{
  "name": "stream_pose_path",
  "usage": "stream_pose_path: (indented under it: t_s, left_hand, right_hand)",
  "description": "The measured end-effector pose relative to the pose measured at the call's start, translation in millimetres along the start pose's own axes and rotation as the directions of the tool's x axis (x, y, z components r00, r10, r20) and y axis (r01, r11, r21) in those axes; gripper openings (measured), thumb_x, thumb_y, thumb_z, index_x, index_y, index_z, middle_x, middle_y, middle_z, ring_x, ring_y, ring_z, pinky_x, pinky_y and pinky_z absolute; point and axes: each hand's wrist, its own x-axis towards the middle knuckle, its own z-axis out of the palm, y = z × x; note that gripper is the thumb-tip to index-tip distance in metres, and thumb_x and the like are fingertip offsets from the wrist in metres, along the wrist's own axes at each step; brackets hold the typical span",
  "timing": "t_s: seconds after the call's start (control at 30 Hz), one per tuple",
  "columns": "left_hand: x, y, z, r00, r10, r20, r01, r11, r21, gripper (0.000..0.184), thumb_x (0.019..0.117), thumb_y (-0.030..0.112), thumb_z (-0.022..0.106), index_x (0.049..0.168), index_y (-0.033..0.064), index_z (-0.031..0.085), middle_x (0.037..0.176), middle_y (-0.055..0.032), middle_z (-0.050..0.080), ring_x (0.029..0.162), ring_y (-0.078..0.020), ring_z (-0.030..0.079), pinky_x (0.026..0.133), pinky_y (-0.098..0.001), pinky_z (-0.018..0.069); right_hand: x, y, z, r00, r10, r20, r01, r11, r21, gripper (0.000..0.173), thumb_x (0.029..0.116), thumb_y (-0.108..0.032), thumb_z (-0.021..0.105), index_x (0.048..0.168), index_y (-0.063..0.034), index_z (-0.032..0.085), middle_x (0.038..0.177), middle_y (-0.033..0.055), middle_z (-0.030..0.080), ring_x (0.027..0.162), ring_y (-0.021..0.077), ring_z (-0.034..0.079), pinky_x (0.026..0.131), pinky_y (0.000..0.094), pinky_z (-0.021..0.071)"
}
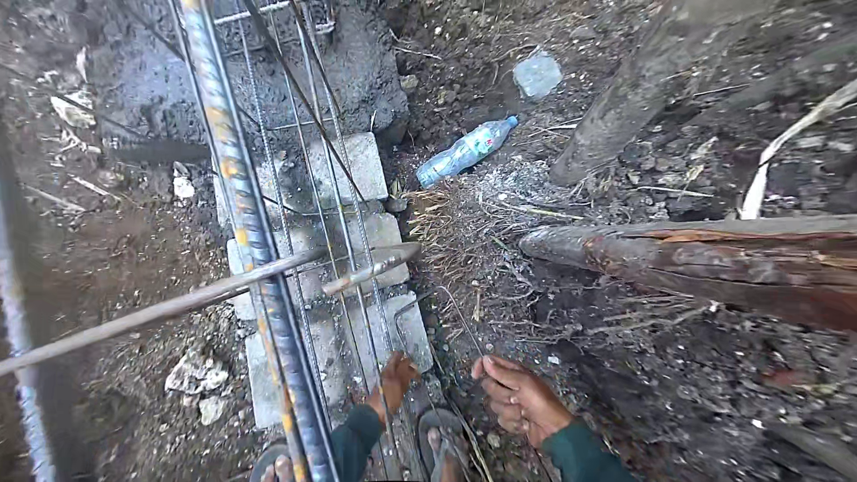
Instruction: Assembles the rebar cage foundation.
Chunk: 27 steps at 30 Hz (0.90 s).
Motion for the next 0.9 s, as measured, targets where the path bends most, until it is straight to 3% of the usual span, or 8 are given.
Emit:
stream_pose_path:
  t_s: [0.07,0.1,0.17,0.23,0.3,0.4,0.53,0.9]
  left_hand:
    - [5.4,-5.2,5.2,1.0,-0.004,0.013,0.004,1.0,-0.001,0.061,0.1073,0.02,0.051,0.16,0.0024,0.025,0.155,-0.0215,0.045,0.137,-0.0317,0.052,0.11,-0.0502,0.0463]
    - [7.1,-7.2,3.9,1.0,-0.013,-0.019,0.012,1.0,-0.026,0.054,0.1086,0.02,0.049,0.157,0.0016,0.031,0.148,-0.0219,0.051,0.126,-0.0302,0.058,0.103,-0.0477,0.0501]
    - [13.9,-10.1,-2.2,0.996,-0.013,-0.091,0.013,1.0,-0.007,0.039,0.1109,0.019,0.044,0.144,-0.0022,0.046,0.121,-0.0191,0.062,0.096,-0.0234,0.066,0.085,-0.0397,0.0563]
    - [17.4,-15.2,-9.4,0.989,-0.011,-0.145,0.024,0.996,0.085,0.029,0.111,0.016,0.044,0.127,-0.0055,0.054,0.098,-0.0146,0.065,0.079,-0.0189,0.067,0.075,-0.0361,0.0591]
    - [19.7,-13.3,-15.0,0.988,-0.013,-0.155,0.04,0.984,0.173,0.026,0.1104,0.015,0.045,0.121,-0.0062,0.057,0.093,-0.0135,0.068,0.075,-0.0181,0.069,0.073,-0.0355,0.0607]
    - [22.4,-1.6,-13.3,0.994,0.011,-0.113,0.02,0.965,0.263,0.028,0.1105,0.017,0.045,0.118,-0.0058,0.059,0.095,-0.014,0.068,0.079,-0.0194,0.071,0.076,-0.037,0.0616]
    - [28.1,-4.2,-6.0,0.993,0.04,-0.109,-0.012,0.969,0.248,0.027,0.1104,0.017,0.046,0.119,-0.0053,0.059,0.095,-0.0139,0.067,0.077,-0.0189,0.071,0.075,-0.0371,0.0621]
    - [42.4,-27.4,-17.7,0.971,0.053,-0.233,-0.034,0.996,0.085,0.025,0.1103,0.015,0.046,0.117,-0.0047,0.058,0.091,-0.0128,0.069,0.071,-0.0182,0.071,0.069,-0.0362,0.0629]
  right_hand:
    - [4.7,3.9,-14.1,1.0,0.004,0.01,-0.004,1.0,0.024,0.033,0.1078,-0.034,0.036,0.108,-0.0158,0.063,0.049,-0.012,0.03,0.034,-0.0014,0.027,0.033,0.0162,0.0284]
    - [5.5,5.4,-16.1,1.0,-0.009,-0.024,0.008,1.0,-0.004,0.033,0.1082,-0.033,0.035,0.107,-0.0147,0.063,0.049,-0.0119,0.03,0.034,-0.0011,0.027,0.033,0.0164,0.0281]
    - [7.3,5.7,-9.4,0.978,-0.097,-0.186,0.062,0.98,-0.187,0.035,0.1106,-0.027,0.035,0.103,-0.0091,0.064,0.05,-0.0104,0.03,0.035,0.0004,0.026,0.034,0.0179,0.0269]
    - [12.9,13.4,5.7,0.888,-0.295,-0.352,0.095,0.868,-0.488,0.033,0.109,-0.022,0.042,0.095,-0.0065,0.067,0.057,-0.0072,0.038,0.042,0.0037,0.031,0.041,0.0228,0.031]
    - [16.4,16.6,21.3,0.792,-0.439,-0.424,0.033,0.724,-0.689,0.035,0.1068,-0.025,0.045,0.096,-0.004,0.071,0.077,0.0046,0.06,0.065,0.0163,0.054,0.062,0.0408,0.0473]
    - [14.7,13.3,37.6,0.706,-0.459,-0.54,-0.124,0.67,-0.732,0.04,0.1095,-0.031,0.043,0.112,-0.0042,0.073,0.103,0.0161,0.072,0.096,0.0319,0.068,0.087,0.0587,0.0518]
    - [23.0,8.7,31.9,0.632,-0.465,-0.62,-0.292,0.599,-0.746,0.042,0.1099,-0.037,0.042,0.115,-0.0091,0.073,0.105,0.0176,0.073,0.103,0.0363,0.069,0.09,0.0613,0.0506]
    - [55.4,4.7,35.5,0.619,-0.49,-0.615,-0.403,0.474,-0.783,0.043,0.109,-0.04,0.04,0.127,-0.0161,0.071,0.113,0.0175,0.074,0.11,0.0373,0.069,0.094,0.0613,0.0508]
